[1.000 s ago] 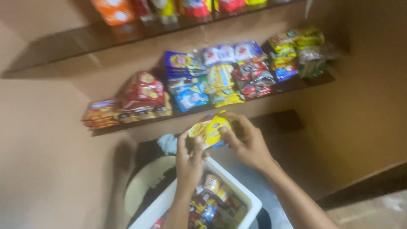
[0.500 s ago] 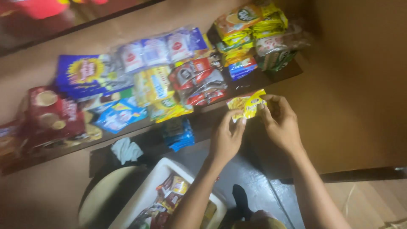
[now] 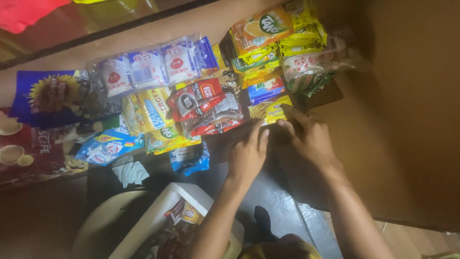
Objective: Restocking grocery shelves with various packaged food items from a container.
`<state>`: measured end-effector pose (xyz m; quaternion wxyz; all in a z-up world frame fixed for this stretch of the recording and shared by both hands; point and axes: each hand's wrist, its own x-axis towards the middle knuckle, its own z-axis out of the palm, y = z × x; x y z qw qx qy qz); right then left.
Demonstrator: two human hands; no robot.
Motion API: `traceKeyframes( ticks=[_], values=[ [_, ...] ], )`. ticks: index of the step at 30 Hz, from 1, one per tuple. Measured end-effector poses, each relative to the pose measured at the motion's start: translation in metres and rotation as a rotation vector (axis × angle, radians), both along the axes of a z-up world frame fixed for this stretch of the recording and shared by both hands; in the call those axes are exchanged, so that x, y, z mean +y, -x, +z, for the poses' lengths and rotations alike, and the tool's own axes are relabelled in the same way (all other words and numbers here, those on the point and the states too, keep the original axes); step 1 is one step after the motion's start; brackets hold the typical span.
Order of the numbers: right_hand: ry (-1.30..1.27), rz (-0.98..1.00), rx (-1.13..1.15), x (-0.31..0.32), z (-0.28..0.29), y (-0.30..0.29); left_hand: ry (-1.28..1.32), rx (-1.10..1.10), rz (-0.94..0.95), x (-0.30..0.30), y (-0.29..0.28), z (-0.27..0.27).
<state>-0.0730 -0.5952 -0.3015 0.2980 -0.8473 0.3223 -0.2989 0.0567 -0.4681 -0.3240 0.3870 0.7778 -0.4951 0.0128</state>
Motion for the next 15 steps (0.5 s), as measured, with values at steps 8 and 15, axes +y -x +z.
traceKeyframes(
  ticks=[8,15],
  values=[
    [0.092,0.080,-0.031,-0.017,0.004,-0.005,0.027,-0.117,0.075,-0.010,-0.005,-0.005],
    [0.324,0.056,-0.035,-0.008,-0.009,-0.009,-0.049,-0.064,0.077,-0.017,0.004,0.002]
  ],
)
